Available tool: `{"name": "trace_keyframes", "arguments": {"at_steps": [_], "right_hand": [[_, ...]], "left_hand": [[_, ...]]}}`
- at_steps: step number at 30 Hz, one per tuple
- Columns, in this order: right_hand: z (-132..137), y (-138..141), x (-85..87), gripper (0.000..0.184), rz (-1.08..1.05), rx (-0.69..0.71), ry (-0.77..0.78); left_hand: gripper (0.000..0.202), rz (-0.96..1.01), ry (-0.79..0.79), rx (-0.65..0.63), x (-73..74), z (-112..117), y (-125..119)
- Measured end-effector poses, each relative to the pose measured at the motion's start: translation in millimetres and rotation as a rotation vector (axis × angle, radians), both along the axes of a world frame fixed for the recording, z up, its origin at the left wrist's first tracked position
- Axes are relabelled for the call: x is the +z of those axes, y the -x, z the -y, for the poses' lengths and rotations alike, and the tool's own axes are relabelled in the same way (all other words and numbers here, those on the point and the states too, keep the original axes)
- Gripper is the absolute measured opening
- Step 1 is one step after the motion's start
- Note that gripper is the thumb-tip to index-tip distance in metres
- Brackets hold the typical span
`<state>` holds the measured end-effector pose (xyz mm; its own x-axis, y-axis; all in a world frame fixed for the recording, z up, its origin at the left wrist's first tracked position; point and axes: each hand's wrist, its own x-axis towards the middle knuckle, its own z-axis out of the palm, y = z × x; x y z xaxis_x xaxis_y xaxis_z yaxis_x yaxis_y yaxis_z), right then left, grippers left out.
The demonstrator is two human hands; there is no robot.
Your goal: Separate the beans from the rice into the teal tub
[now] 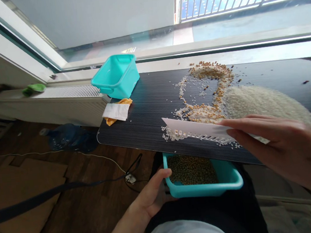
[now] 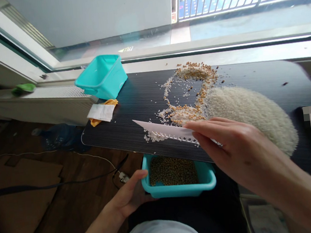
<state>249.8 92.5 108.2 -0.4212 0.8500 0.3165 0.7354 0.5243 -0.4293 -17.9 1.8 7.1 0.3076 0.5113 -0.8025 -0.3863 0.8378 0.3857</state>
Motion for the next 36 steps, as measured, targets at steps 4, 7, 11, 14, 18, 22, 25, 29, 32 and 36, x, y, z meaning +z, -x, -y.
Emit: {"name": "trace_keyframes", "arguments": {"at_steps": [4, 7, 11, 14, 18, 22, 25, 29, 32, 36], "right_hand": [[-5, 3, -2.2, 0.028, 0.023, -0.071, -0.027], [-6, 5, -1.0, 0.028, 0.033, -0.036, -0.031], [2, -3, 4.6, 0.028, 0.009, 0.038, -0.025], [7, -10, 6.5, 0.028, 0.003, -0.008, -0.043], [7, -14, 5.4, 0.027, 0.024, -0.046, -0.056], [9, -15, 4.5, 0.026, 0.034, 0.0, -0.054], [14, -19, 4.5, 0.025, 0.045, 0.029, -0.054], [21, -24, 4.8, 0.025, 0.036, 0.071, -0.03], [23, -26, 5.7, 0.025, 0.044, 0.101, -0.008], [22, -26, 6.2, 0.023, 0.036, 0.113, -0.034]], "left_hand": [[0.075, -0.019, 0.008, -0.018, 1.3, -1, -1], [0.073, -0.02, 0.011, -0.007, 1.9, 0, -1], [0.073, -0.011, 0.004, -0.004, 2.8, 2, -1], [0.074, -0.023, 0.008, -0.007, 3.7, 1, -2], [0.078, -0.037, 0.018, -0.013, 4.3, 0, -3], [0.08, -0.036, 0.016, -0.02, 4.5, 0, -3], [0.078, -0.024, 0.004, -0.031, 4.4, 1, -3], [0.079, -0.013, 0.006, -0.05, 3.8, 1, -3], [0.081, -0.022, 0.007, -0.053, 4.0, 0, -4], [0.08, -0.034, 0.005, -0.058, 4.3, 0, -5]]}}
